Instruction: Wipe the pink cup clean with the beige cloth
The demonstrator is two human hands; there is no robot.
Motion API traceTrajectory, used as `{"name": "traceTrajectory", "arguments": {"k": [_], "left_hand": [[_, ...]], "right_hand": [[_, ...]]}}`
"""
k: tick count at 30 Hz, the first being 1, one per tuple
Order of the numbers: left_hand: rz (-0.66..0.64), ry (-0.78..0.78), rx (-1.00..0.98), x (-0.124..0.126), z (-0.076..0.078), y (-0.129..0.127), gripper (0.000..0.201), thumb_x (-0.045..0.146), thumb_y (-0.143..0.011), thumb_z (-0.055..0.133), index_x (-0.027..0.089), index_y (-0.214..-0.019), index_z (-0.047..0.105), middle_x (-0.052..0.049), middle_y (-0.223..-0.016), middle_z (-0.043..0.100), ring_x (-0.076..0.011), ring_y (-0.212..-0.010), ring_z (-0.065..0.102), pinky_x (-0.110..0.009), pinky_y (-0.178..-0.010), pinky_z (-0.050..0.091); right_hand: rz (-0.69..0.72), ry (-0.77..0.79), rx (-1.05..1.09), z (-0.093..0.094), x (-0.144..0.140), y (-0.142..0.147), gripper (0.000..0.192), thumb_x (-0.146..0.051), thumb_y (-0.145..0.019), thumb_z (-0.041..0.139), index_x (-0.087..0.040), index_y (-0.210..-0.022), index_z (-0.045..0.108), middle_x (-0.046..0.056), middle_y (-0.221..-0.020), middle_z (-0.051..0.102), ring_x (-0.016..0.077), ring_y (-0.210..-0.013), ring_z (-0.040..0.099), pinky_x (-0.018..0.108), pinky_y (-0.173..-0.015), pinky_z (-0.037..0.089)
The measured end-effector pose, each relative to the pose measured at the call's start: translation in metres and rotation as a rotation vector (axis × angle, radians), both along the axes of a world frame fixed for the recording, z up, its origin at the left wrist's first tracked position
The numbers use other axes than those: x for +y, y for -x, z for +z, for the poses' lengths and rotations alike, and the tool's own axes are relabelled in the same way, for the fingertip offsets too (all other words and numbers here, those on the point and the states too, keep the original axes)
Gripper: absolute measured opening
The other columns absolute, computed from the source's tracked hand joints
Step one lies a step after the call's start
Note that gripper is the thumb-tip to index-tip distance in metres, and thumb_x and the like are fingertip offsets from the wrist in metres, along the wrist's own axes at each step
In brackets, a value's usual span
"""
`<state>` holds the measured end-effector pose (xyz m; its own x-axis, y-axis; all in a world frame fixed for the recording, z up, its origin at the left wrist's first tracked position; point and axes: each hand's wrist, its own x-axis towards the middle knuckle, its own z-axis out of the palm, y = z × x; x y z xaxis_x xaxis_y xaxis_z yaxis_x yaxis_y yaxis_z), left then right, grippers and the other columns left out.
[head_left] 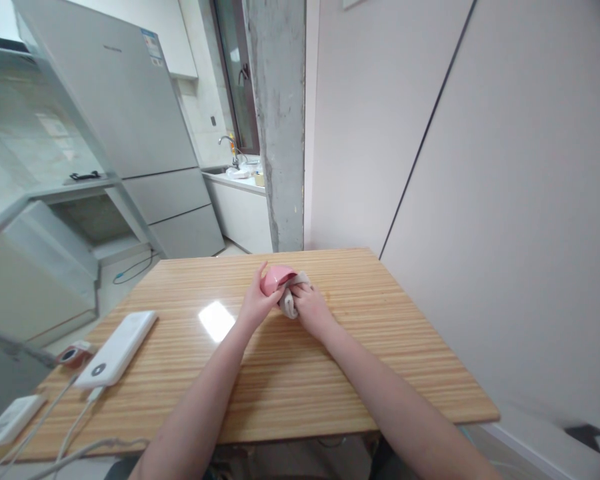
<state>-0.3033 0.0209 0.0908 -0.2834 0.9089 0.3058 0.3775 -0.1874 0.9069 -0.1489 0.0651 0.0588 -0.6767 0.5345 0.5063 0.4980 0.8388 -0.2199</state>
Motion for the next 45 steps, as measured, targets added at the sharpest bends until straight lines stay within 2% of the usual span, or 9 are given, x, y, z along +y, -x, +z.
{"name": "traceTrajectory", "arguments": {"k": [3, 7, 17, 25, 32, 35, 39, 43, 45], "left_hand": [[0.001, -0.007, -0.152, 0.003, -0.007, -0.011, 0.094, 0.037, -0.07, 0.071, 0.014, -0.146, 0.019, -0.015, -0.121, 0.061, -0.0247, -0.111, 0.06, -0.041, -0.1, 0.044], [0.032, -0.017, -0.079, 0.004, -0.015, -0.016, 0.084, 0.037, -0.072, 0.069, 0.018, -0.143, 0.028, -0.014, -0.141, 0.045, -0.0242, -0.13, 0.044, -0.039, -0.11, 0.032], [-0.019, -0.01, 0.214, -0.003, 0.001, 0.008, 0.068, 0.03, -0.073, 0.063, 0.017, -0.137, 0.043, -0.012, -0.133, 0.055, -0.0275, -0.123, 0.051, -0.044, -0.107, 0.036], [-0.007, 0.052, -0.112, 0.003, -0.004, 0.005, 0.088, 0.035, -0.069, 0.071, 0.017, -0.144, 0.027, -0.012, -0.109, 0.066, -0.0238, -0.1, 0.064, -0.041, -0.093, 0.049], [0.07, -0.034, -0.097, 0.007, -0.018, -0.016, 0.073, 0.031, -0.07, 0.07, 0.019, -0.136, 0.039, -0.012, -0.134, 0.052, -0.024, -0.124, 0.05, -0.039, -0.107, 0.037], [0.093, -0.004, -0.028, 0.006, -0.016, -0.008, 0.058, 0.022, -0.073, 0.061, 0.018, -0.13, 0.048, -0.01, -0.128, 0.058, -0.0241, -0.121, 0.053, -0.042, -0.107, 0.037], [0.038, -0.001, 0.04, 0.001, -0.001, 0.011, 0.059, 0.015, -0.069, 0.056, 0.018, -0.128, 0.053, -0.008, -0.122, 0.062, -0.0238, -0.113, 0.058, -0.04, -0.101, 0.045], [-0.066, 0.072, -0.08, -0.002, 0.008, 0.014, 0.075, 0.021, -0.069, 0.062, 0.02, -0.14, 0.038, -0.009, -0.113, 0.064, -0.0183, -0.079, 0.066, -0.034, -0.07, 0.058], [-0.062, 0.049, -0.16, 0.0, 0.004, 0.007, 0.081, 0.028, -0.071, 0.065, 0.019, -0.144, 0.03, -0.01, -0.112, 0.064, -0.0183, -0.078, 0.066, -0.034, -0.071, 0.058]], "right_hand": [[0.022, 0.098, 0.096, -0.006, -0.002, 0.004, 0.025, -0.012, -0.086, 0.052, -0.016, -0.107, 0.066, 0.01, -0.105, 0.065, 0.022, -0.108, 0.052, 0.036, -0.093, 0.046], [0.079, 0.188, 0.182, -0.011, -0.002, 0.005, 0.039, -0.004, -0.079, 0.053, -0.016, -0.116, 0.061, 0.011, -0.114, 0.061, 0.0211, -0.111, 0.051, 0.036, -0.099, 0.044], [0.233, 0.174, 0.065, 0.006, -0.003, -0.007, 0.034, -0.01, -0.079, 0.059, -0.018, -0.111, 0.063, 0.008, -0.113, 0.062, 0.0188, -0.113, 0.051, 0.033, -0.099, 0.043], [0.106, 0.015, 0.072, -0.008, -0.003, 0.006, 0.027, -0.016, -0.088, 0.053, -0.016, -0.112, 0.063, 0.011, -0.109, 0.063, 0.0233, -0.11, 0.05, 0.039, -0.095, 0.046], [0.041, 0.075, 0.084, -0.008, -0.002, 0.002, 0.024, -0.009, -0.085, 0.052, -0.015, -0.103, 0.065, 0.009, -0.099, 0.063, 0.0208, -0.1, 0.051, 0.034, -0.089, 0.046], [0.088, 0.071, 0.024, -0.008, -0.003, 0.002, 0.021, -0.011, -0.082, 0.057, -0.015, -0.101, 0.065, 0.009, -0.098, 0.063, 0.0208, -0.098, 0.051, 0.034, -0.088, 0.046], [0.136, 0.01, 0.011, -0.002, -0.006, 0.003, 0.02, -0.015, -0.086, 0.056, -0.018, -0.104, 0.064, 0.008, -0.103, 0.063, 0.021, -0.102, 0.051, 0.036, -0.09, 0.046], [0.089, -0.05, 0.003, 0.005, -0.009, 0.002, 0.023, -0.017, -0.089, 0.053, -0.019, -0.11, 0.063, 0.01, -0.11, 0.062, 0.0225, -0.108, 0.05, 0.039, -0.093, 0.044], [0.049, -0.049, 0.009, 0.005, -0.01, 0.001, 0.02, -0.018, -0.09, 0.053, -0.019, -0.106, 0.065, 0.009, -0.105, 0.064, 0.0232, -0.105, 0.051, 0.039, -0.091, 0.044]]}}
